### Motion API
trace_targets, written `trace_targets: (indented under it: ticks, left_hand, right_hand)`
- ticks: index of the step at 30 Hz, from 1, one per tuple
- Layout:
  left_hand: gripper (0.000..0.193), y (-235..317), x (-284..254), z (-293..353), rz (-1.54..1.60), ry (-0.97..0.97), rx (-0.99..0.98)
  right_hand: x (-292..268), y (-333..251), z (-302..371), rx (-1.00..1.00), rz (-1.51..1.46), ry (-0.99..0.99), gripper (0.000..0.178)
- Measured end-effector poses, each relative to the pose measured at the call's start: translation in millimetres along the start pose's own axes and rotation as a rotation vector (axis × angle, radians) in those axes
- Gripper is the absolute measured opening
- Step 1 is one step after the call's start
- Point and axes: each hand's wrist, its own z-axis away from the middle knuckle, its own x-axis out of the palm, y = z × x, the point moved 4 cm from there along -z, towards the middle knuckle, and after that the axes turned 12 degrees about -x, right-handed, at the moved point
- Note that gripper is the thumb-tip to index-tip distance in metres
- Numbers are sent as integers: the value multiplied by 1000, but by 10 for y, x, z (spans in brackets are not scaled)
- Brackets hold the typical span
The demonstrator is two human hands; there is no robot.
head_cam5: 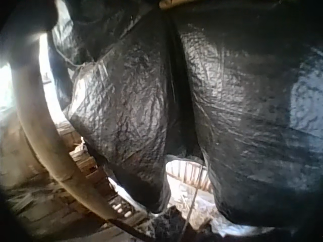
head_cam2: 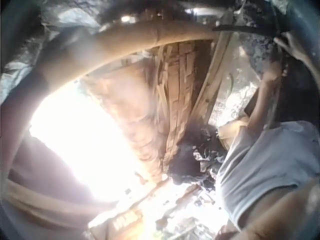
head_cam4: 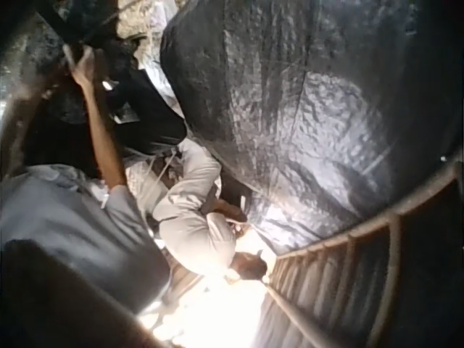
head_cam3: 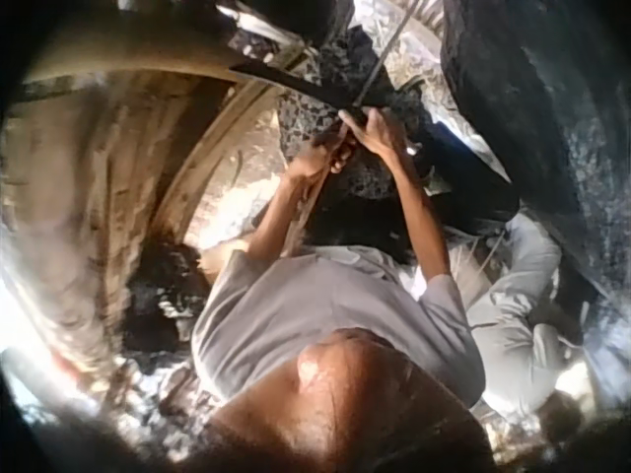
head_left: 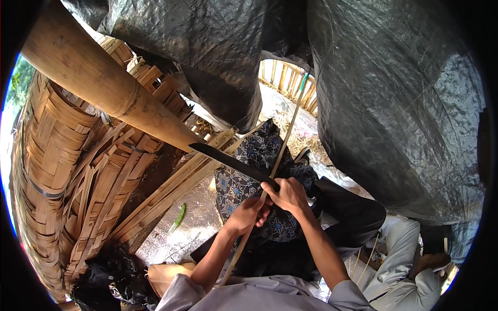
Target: The person shaves and scrapes along a thin wooden stick using a knife.
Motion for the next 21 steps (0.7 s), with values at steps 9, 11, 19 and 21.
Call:
trace_targets:
  ticks: [9, 11, 19, 21]
  left_hand:
    - [31, -681, -464, 886, -257, 229, -34]
    - [30, -782, -543, 830, -297, 286, 5]
    - [32, -421, -322, 182, -214, 243, 127]
    - [31, -344, -281, -1, -41, 129, 115]
  right_hand:
    - [122, 31, 10, 25, -146, 48, 60]
    - [147, 84, 14, 16, -148, 57, 60]
    - [178, 3, 238, -62, -240, 91, 49]
    - [227, -36, 291, -130, -245, 93, 48]
